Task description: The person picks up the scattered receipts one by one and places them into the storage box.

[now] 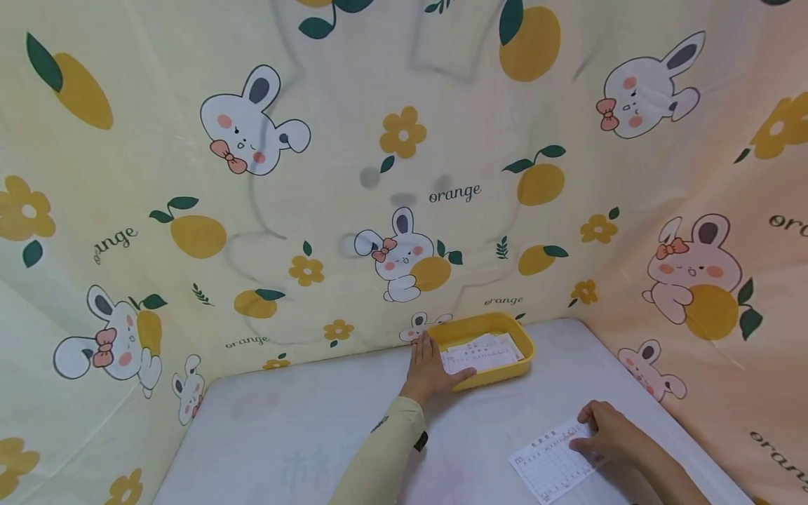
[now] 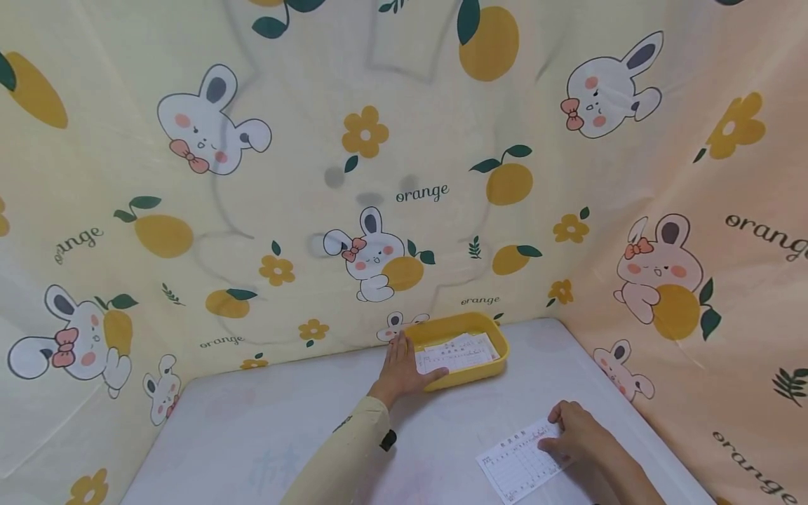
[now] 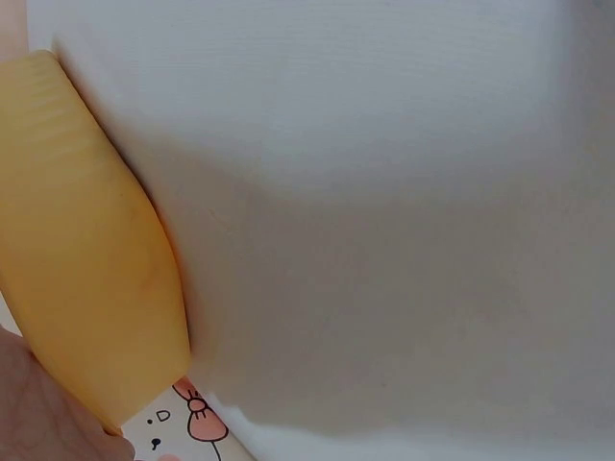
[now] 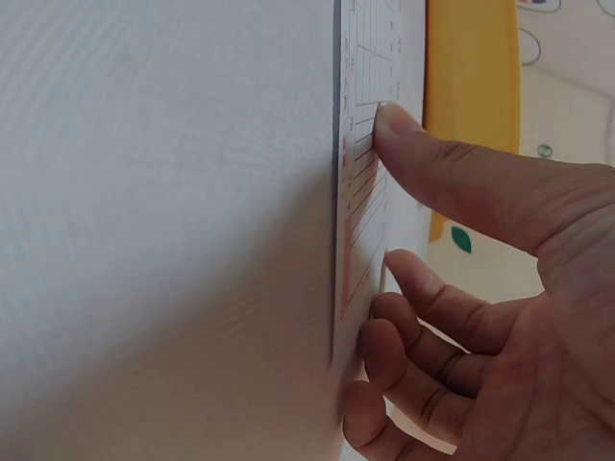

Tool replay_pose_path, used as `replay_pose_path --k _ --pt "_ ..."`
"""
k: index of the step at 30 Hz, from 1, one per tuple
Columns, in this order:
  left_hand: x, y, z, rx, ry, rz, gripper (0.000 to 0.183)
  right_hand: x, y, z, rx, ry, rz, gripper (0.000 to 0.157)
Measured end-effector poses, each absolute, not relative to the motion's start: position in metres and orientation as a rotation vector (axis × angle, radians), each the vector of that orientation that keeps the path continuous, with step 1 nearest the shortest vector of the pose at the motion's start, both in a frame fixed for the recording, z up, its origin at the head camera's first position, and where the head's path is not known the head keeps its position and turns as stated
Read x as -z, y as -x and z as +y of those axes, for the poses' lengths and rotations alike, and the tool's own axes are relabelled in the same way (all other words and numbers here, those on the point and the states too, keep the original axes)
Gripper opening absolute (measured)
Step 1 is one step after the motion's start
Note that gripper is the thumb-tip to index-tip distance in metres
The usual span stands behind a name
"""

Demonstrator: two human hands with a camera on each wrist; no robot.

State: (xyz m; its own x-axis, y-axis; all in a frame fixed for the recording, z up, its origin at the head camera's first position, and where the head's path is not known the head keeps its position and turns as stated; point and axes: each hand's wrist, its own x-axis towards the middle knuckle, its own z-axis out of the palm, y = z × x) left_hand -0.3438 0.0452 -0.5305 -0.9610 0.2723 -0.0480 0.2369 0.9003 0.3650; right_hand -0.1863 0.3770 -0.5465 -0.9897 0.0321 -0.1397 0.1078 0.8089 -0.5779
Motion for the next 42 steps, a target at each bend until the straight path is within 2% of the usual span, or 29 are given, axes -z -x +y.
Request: replay_pose_path --k 22,35,42 --pt "0.529 0.344 0.044 -0.574 -0.395 2.979 0.131 0.548 0.189 0.37 0.869 -0.055 2.904 0.04" --pt "0.53 0.344 0.044 -0.598 -0.411 2.942 0.13 0.543 0.188 0.374 1.119 0.156 2.863 0.034" --pt "0.531 0.343 0.043 -0.6 -0.408 2.946 0.131 0.533 0.194 0.372 1.162 0.089 2.958 0.026"
